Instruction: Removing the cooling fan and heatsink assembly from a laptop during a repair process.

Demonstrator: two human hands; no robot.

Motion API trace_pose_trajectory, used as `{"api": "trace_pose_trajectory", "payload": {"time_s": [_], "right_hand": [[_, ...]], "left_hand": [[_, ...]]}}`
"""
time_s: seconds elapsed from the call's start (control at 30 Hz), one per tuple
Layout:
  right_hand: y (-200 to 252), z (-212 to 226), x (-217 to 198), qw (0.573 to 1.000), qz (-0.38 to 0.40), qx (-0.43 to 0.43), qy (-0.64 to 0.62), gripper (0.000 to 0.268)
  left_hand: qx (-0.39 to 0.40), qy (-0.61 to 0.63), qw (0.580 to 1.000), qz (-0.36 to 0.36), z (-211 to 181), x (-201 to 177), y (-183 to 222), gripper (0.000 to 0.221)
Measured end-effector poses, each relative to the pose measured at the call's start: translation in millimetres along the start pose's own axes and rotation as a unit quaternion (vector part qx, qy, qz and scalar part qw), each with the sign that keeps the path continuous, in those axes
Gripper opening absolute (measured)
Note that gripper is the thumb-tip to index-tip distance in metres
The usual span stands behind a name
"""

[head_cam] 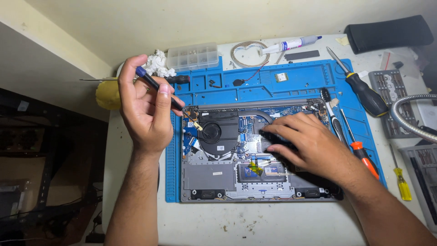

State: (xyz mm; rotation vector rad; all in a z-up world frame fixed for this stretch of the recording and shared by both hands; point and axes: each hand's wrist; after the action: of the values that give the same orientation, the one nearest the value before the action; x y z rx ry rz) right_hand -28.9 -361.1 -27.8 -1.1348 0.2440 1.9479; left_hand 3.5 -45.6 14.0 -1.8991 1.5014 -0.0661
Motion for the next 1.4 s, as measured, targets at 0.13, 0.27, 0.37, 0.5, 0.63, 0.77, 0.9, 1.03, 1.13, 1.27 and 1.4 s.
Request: {"api": "trace_pose_trajectory", "payload": {"time_s": [0.13,0.27,0.37,0.5,0.63,0.77,0.9,1.03,1.13,1.27,1.4], "right_hand": [[-7,18,28,0.999,0.033,0.033,0.018,0.049],[-10,19,49,0.995,0.018,-0.005,0.099,0.037],[-10,16,54,0.997,0.010,-0.009,0.077,0.023],[-10,16,54,1.000,-0.003,-0.013,0.021,0.019],[-13,20,52,0.999,-0.010,-0.024,0.028,0.021],[-15,27,49,0.999,-0.031,-0.039,0.011,0.008],[-16,30,45,0.995,0.012,-0.058,-0.075,0.009],[-18,41,40,0.987,0.057,-0.085,-0.124,0.008],[-20,54,34,0.979,0.049,-0.138,-0.144,0.008],[-22,69,37,0.969,0.006,-0.146,-0.199,0.007],[-23,77,45,0.963,-0.048,-0.147,-0.219,0.003]], "left_hand": [[0.026,-0.005,1.000,-0.002,3,-1,1,0.039],[0.049,-0.013,0.999,-0.010,3,-1,3,0.038],[0.056,-0.015,0.998,-0.016,3,-2,5,0.038],[0.067,-0.019,0.998,-0.010,2,0,7,0.038],[0.075,-0.036,0.997,-0.005,2,-1,7,0.037],[0.079,-0.037,0.996,-0.010,1,-1,7,0.037],[0.096,-0.039,0.994,-0.016,3,-2,6,0.036],[0.106,-0.035,0.994,-0.024,6,-5,5,0.037],[0.084,-0.023,0.995,-0.042,7,-5,6,0.037],[0.074,-0.011,0.996,-0.054,8,-7,6,0.038],[0.075,-0.023,0.995,-0.060,9,-7,7,0.037]]}}
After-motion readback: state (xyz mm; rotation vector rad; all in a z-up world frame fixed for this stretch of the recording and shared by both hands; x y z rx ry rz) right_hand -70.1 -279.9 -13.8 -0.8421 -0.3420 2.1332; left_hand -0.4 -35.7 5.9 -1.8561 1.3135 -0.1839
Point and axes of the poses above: each hand's wrist, its own y-axis away from the middle knuckle, its own x-axis out of the palm, z = x × y, and after that the axes turned 14 degrees about -y, right-handed
